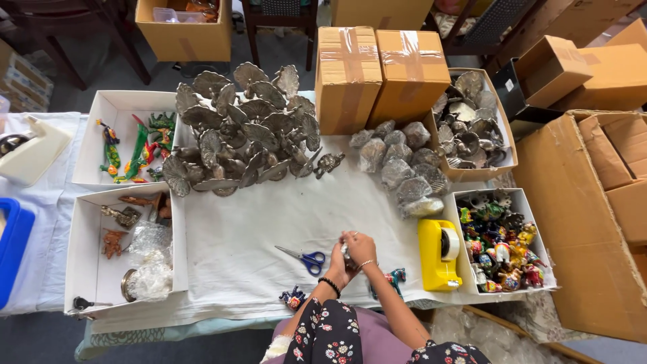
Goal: Wrapping small decorative ornaments and figurines in bubble wrap for packing.
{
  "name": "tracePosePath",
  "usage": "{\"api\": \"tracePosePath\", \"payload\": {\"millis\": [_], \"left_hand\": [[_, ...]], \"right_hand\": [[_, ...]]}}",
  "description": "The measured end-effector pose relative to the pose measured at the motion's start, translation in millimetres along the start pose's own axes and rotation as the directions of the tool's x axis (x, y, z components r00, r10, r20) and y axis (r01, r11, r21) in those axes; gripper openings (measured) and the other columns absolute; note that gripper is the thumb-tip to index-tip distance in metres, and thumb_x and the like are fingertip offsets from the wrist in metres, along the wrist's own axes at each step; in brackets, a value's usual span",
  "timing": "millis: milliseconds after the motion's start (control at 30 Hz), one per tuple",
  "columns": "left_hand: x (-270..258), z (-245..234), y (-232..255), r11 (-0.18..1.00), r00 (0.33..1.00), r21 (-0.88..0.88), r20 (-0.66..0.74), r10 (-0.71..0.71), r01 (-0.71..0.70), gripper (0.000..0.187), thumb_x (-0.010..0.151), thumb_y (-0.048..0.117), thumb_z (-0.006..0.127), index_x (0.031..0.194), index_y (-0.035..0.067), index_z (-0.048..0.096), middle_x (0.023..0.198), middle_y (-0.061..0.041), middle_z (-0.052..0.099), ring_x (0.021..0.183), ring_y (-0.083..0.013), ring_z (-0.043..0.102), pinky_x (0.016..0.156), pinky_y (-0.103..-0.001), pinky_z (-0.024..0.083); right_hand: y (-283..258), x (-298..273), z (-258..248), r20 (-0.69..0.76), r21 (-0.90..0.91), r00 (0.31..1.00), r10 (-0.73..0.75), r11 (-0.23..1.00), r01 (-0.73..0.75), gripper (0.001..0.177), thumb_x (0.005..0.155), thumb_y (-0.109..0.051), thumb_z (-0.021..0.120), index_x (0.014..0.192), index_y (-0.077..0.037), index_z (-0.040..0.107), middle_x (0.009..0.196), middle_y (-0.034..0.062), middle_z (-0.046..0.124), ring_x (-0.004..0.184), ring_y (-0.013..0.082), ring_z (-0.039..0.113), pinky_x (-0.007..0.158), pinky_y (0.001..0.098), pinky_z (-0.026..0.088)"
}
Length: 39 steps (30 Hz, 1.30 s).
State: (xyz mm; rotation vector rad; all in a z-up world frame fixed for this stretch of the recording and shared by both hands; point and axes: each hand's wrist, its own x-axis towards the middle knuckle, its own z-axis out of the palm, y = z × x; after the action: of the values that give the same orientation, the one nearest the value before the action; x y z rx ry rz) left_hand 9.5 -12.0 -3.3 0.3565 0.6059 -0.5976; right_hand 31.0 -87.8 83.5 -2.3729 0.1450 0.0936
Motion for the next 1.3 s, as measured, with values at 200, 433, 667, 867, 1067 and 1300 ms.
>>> {"api": "tracePosePath", "payload": {"millis": [200, 433, 667, 867, 1067, 1300], "left_hand": [[-15.2, 6.3, 16.8, 0.992, 0.987, 0.120, -0.152, 0.044, -0.026, 0.048, 0.096, 0.064, 0.047, 0.113, 0.024, 0.067, 0.100, 0.000, 0.073, 0.090, -0.0198, 0.068, 0.077, -0.038, 0.055], [-7.1, -10.5, 22.7, 0.971, 0.977, -0.206, -0.194, 0.085, -0.125, 0.068, 0.090, 0.077, 0.042, 0.105, 0.016, 0.067, 0.100, -0.006, 0.072, 0.095, -0.0241, 0.068, 0.086, -0.041, 0.057], [-33.0, 13.0, 30.3, 0.997, 0.996, -0.029, -0.053, 0.073, -0.074, 0.047, 0.087, 0.068, 0.058, 0.098, 0.022, 0.064, 0.102, -0.004, 0.070, 0.097, -0.0236, 0.067, 0.083, -0.044, 0.054], [-68.6, 42.8, 44.5, 0.953, 0.981, 0.284, -0.131, 0.144, -0.102, 0.045, 0.085, 0.053, 0.064, 0.121, 0.029, 0.054, 0.113, 0.005, 0.064, 0.105, -0.0162, 0.061, 0.089, -0.046, 0.053], [-84.2, 49.7, 72.6, 0.993, 0.987, 0.012, 0.111, 0.116, -0.118, 0.043, 0.089, 0.046, 0.061, 0.121, 0.018, 0.055, 0.119, -0.007, 0.062, 0.106, -0.0249, 0.061, 0.089, -0.048, 0.055], [-70.5, 44.5, 74.0, 0.982, 0.962, -0.101, 0.206, 0.179, -0.161, 0.038, 0.093, 0.024, 0.065, 0.119, -0.001, 0.053, 0.117, -0.015, 0.060, 0.112, -0.0277, 0.061, 0.101, -0.044, 0.055]], "right_hand": [[17.3, 12.8, 6.9, 0.155, 0.464, 0.946, 0.286, 0.824, -0.325, 0.038, 0.100, -0.034, 0.060, 0.097, -0.003, 0.081, 0.087, 0.0159, 0.081, 0.076, 0.0175, 0.074, 0.072, 0.0304, 0.058], [-24.7, -26.0, -6.0, 0.008, 0.076, 0.937, -0.350, 0.934, 0.349, 0.019, 0.091, -0.024, 0.068, 0.103, -0.013, 0.077, 0.101, 0.0057, 0.080, 0.090, 0.0190, 0.076, 0.078, 0.0317, 0.059], [-28.0, -22.8, -6.6, -0.079, 0.002, 0.960, -0.267, 0.963, 0.268, 0.022, 0.091, -0.010, 0.063, 0.103, -0.018, 0.079, 0.097, 0.0050, 0.077, 0.086, 0.0284, 0.074, 0.077, 0.0381, 0.058], [37.3, 33.4, 4.1, 0.051, 0.360, 0.998, -0.042, 0.933, 0.021, 0.018, 0.093, -0.019, 0.062, 0.103, -0.013, 0.076, 0.094, 0.0078, 0.077, 0.088, 0.0269, 0.076, 0.082, 0.0408, 0.058], [43.1, 16.3, -17.0, -0.010, -0.082, 0.982, -0.189, 0.979, 0.188, 0.020, 0.095, -0.024, 0.060, 0.106, -0.018, 0.075, 0.098, 0.0074, 0.071, 0.087, 0.0307, 0.069, 0.075, 0.0438, 0.055], [33.9, 11.7, -6.9, 0.004, -0.313, 0.971, -0.239, 0.922, 0.228, 0.018, 0.091, -0.023, 0.061, 0.109, -0.022, 0.062, 0.102, 0.0045, 0.064, 0.086, 0.0296, 0.069, 0.069, 0.0451, 0.055]]}}
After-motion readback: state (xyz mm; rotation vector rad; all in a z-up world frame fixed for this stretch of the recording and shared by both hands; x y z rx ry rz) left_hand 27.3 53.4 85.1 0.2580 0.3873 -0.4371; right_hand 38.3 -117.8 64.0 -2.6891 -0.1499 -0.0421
